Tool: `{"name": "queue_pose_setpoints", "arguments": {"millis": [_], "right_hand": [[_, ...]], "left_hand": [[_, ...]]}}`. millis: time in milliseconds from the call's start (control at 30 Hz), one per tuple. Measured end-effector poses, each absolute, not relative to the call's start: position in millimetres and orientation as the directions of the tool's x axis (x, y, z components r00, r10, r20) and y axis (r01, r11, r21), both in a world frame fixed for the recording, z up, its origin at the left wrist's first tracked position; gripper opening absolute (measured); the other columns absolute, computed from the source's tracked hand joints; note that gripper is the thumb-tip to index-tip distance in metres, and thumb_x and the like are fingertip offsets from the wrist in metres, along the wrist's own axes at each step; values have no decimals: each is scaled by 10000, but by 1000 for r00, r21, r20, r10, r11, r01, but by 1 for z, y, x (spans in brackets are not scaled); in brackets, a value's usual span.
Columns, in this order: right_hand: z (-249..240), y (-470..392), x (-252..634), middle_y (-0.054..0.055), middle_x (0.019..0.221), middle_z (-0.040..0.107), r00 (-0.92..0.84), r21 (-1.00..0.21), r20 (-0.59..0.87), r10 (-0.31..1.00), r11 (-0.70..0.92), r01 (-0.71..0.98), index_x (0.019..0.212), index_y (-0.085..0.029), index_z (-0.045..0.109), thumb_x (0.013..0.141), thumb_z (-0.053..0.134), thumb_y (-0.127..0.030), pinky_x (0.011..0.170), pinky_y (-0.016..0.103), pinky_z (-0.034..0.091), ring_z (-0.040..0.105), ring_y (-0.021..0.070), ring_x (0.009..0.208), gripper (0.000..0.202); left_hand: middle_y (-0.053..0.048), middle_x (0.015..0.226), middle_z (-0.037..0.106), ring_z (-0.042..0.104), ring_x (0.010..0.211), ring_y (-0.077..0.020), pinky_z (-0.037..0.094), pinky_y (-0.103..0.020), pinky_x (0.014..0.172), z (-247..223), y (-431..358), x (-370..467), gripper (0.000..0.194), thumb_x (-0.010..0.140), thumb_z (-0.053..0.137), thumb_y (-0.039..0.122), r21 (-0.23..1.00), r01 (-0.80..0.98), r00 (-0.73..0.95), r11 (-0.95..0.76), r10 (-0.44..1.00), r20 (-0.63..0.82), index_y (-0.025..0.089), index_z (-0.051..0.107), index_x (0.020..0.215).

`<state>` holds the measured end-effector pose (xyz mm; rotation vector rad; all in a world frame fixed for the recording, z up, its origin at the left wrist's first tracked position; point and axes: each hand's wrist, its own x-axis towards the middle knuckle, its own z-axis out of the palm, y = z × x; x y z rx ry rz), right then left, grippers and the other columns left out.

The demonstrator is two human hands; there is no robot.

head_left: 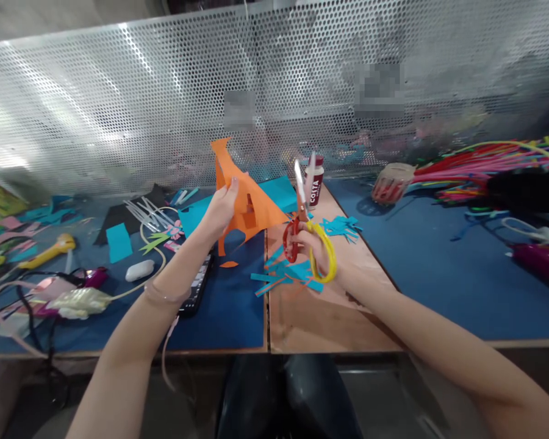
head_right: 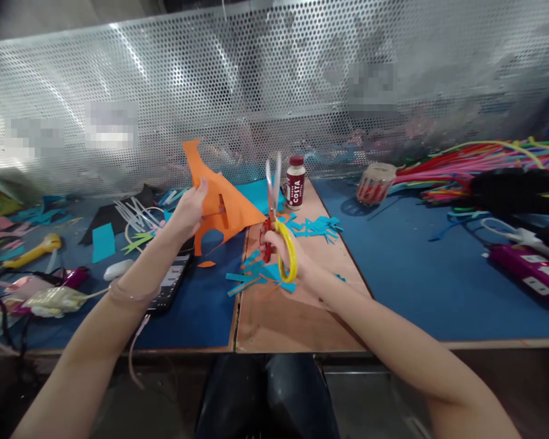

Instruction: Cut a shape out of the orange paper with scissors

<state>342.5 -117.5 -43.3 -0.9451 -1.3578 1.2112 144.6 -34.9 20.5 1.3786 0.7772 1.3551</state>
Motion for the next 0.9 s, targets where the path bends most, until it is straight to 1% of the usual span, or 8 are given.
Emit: {"name": "queue_pose_setpoints", "arguments": {"millis": [67, 167, 267, 433, 500, 600, 700, 900], "right_hand": [[-46, -123, 340, -32, 524, 512, -214, -986, 165, 963, 159, -45, 654, -225, 466, 760, 522, -255, 527, 276, 452, 506, 128, 481, 124], [-47, -130, 339, -5, 505, 539, -309, -990, 126, 943, 140, 25, 584, -208, 499, 778, 507, -229, 519, 272, 433, 531, 136, 489, 195], [-44, -137, 339, 20, 515, 575, -373, -989, 84, 924, 122, 80, 565, -196, 530, 810, 478, -230, 521, 280, 430, 548, 147, 498, 253], [-38, -142, 340, 33, 573, 619, -412, -979, 70, 908, 142, 146, 567, -186, 554, 821, 502, -243, 555, 267, 440, 568, 142, 550, 266], [-38, -143, 340, 25, 580, 622, -417, -982, 38, 908, 112, 154, 599, -185, 563, 823, 507, -253, 542, 259, 436, 552, 131, 531, 241], [-41, -144, 340, 9, 560, 603, -389, -990, -23, 921, 34, 138, 653, -187, 573, 818, 512, -263, 509, 254, 427, 536, 126, 500, 192], [-42, -144, 338, 4, 557, 595, -395, -989, -44, 918, 15, 144, 662, -185, 573, 811, 512, -257, 493, 254, 425, 543, 127, 488, 176], [-34, -147, 337, -1, 527, 579, -425, -987, -48, 904, 21, 158, 620, -189, 555, 792, 504, -234, 465, 261, 420, 539, 131, 459, 185]], "left_hand": [[-94, 1112, 738, 684, 1106, -231, 570, -339, 930, 24, -39, 146, 369, 966, 517, 435, 915, -282, 164, -288, 925, 342, 165, 672, 1164], [-96, 1106, 740, 697, 1090, -233, 576, -357, 935, 29, -39, 145, 297, 969, 521, 381, 880, -359, 114, -312, 921, 373, 158, 672, 1095], [-107, 1093, 743, 688, 1116, -248, 579, -362, 935, 29, -35, 143, 251, 945, 569, 377, 851, -396, 30, -345, 921, 387, 155, 666, 1009], [-103, 1082, 740, 714, 1043, -242, 579, -410, 936, 29, -31, 142, 251, 983, 502, 356, 840, -414, -17, -351, 926, 378, 158, 651, 1018], [-99, 1072, 740, 717, 1032, -241, 577, -409, 941, 31, -33, 142, 261, 974, 522, 376, 837, -411, -20, -360, 922, 387, 155, 655, 1016], [-97, 1061, 744, 688, 1110, -243, 557, -375, 975, 35, -36, 143, 277, 957, 553, 405, 822, -411, -32, -395, 907, 419, 153, 664, 982], [-83, 1063, 747, 651, 1182, -238, 542, -359, 999, 36, -37, 143, 285, 963, 538, 415, 807, -417, -29, -417, 894, 447, 164, 672, 967], [-78, 1150, 730, 644, 1191, -242, 551, -366, 985, 38, -37, 143, 277, 978, 501, 402, 833, -394, -78, -389, 917, 391, 183, 663, 1024]]}}
